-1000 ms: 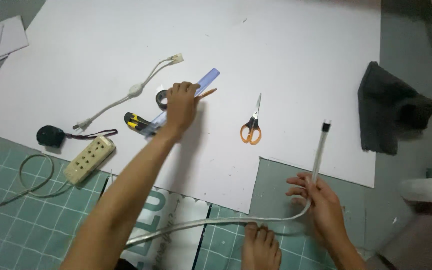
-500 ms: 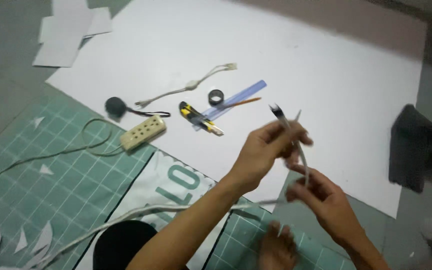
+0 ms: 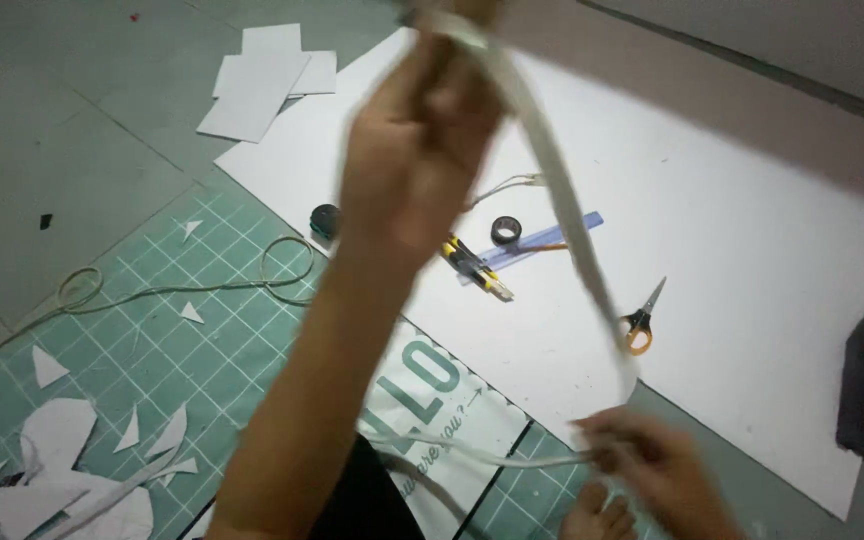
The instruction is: The person sits on the floor and wraps black electrical tape around the connector end of a white cable, pressing the tape in place, then cuts the tape with scissors. They then handle an LED strip light, attach its connector, and plug the cable into a power strip on the floor.
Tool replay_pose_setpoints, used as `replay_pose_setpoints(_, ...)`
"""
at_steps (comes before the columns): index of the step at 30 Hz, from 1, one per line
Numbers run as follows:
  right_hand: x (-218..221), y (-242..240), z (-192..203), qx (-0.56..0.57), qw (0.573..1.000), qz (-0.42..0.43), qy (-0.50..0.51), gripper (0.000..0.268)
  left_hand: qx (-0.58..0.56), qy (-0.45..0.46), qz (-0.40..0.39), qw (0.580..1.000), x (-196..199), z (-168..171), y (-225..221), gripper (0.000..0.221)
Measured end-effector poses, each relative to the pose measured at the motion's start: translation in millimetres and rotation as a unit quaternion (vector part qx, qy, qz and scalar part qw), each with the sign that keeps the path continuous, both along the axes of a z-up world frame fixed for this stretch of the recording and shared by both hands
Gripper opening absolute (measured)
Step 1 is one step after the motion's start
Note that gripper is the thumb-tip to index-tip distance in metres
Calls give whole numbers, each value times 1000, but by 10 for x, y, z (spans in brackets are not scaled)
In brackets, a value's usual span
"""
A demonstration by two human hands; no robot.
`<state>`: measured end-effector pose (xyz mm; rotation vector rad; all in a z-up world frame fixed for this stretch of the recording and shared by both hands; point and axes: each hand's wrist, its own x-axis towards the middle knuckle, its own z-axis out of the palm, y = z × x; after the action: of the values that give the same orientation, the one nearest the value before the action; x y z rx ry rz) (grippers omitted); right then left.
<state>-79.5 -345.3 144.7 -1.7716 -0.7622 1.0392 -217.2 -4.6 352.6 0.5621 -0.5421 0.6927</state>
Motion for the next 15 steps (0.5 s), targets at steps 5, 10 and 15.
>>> replay_pose_setpoints(5, 3010, -1346, -781, -29, 970, -224, -94, 61, -22, 133, 189, 973, -559, -108, 434, 25)
replay_pose_setpoints(10, 3078, -810, 249, -83, 970, -163, -157, 67, -78, 310, 245, 915, -331, -1001, 462, 23)
replay_pose_setpoints(15, 663, 338, 1738, -255, 846, 46, -466, 48, -155, 435, 244, 853, -39, -1911, 529, 29)
